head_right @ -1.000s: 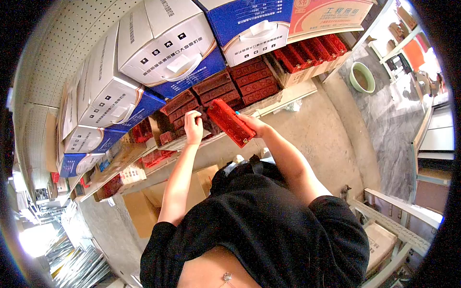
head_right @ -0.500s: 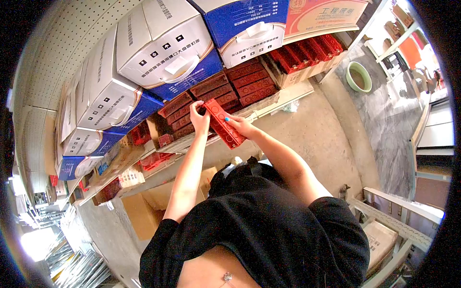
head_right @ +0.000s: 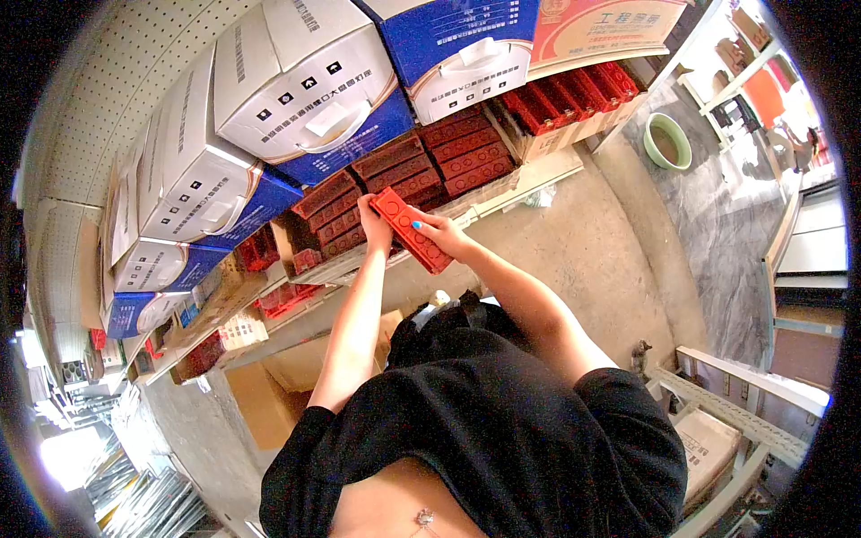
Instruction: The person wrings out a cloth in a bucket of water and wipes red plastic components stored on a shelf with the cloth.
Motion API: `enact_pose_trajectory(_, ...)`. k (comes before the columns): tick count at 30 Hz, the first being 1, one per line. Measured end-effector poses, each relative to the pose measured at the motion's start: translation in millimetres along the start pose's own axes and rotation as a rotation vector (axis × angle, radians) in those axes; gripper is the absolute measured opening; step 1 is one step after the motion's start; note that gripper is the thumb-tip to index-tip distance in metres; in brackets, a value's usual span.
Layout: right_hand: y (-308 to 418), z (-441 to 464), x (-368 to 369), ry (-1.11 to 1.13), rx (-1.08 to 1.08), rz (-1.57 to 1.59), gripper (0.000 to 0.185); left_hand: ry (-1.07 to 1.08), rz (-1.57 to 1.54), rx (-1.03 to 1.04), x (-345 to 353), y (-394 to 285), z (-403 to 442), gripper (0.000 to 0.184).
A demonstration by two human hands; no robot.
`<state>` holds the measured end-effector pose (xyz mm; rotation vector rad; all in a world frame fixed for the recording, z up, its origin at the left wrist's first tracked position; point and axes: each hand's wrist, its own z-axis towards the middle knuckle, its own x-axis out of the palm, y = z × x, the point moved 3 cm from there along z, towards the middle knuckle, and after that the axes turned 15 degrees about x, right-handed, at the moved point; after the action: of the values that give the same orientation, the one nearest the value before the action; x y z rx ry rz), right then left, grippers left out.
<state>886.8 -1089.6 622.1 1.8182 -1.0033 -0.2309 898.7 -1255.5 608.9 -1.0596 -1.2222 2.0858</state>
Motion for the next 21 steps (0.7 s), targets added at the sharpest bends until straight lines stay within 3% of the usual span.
enact_pose_trajectory(4,-4.8,2.7,-3.8,0.022,0.042,0.126,0.041,-0.035,-0.307,0.024,-2.1,2.3,-4.3,0.02)
enact_pose_trajectory(9,-18.7,8.0,-21.1,0.004,0.213,0.49,0.042,-0.165,-1.093,-0.106,-14.4,18.3,-9.9,0.031)
enact_pose_trajectory(11,-14.1,6.0,-30.5,0.106,0.222,0.771,0.047,-0.281,-1.186,-0.214,-22.7,14.5,-15.2,0.031)
enact_pose_trajectory(14,-10.9,5.3,-39.7,0.167,0.256,0.829,0.05,-0.392,-1.297,-0.344,-20.2,22.5,-17.9,0.033)
enact_pose_trajectory(17,-19.9,13.5,-39.8,0.211,0.275,0.775,0.046,-0.262,-1.31,-0.48,-12.9,15.0,-16.2,0.035)
enact_pose_trajectory(19,-20.0,14.8,-32.3,0.201,0.24,0.667,0.044,0.024,-1.07,-0.323,-5.5,-4.2,-12.1,0.035)
enact_pose_trajectory(21,-11.8,10.2,-17.6,0.164,0.157,0.531,0.043,-0.073,-1.217,-0.61,11.1,-23.0,-16.5,0.035)
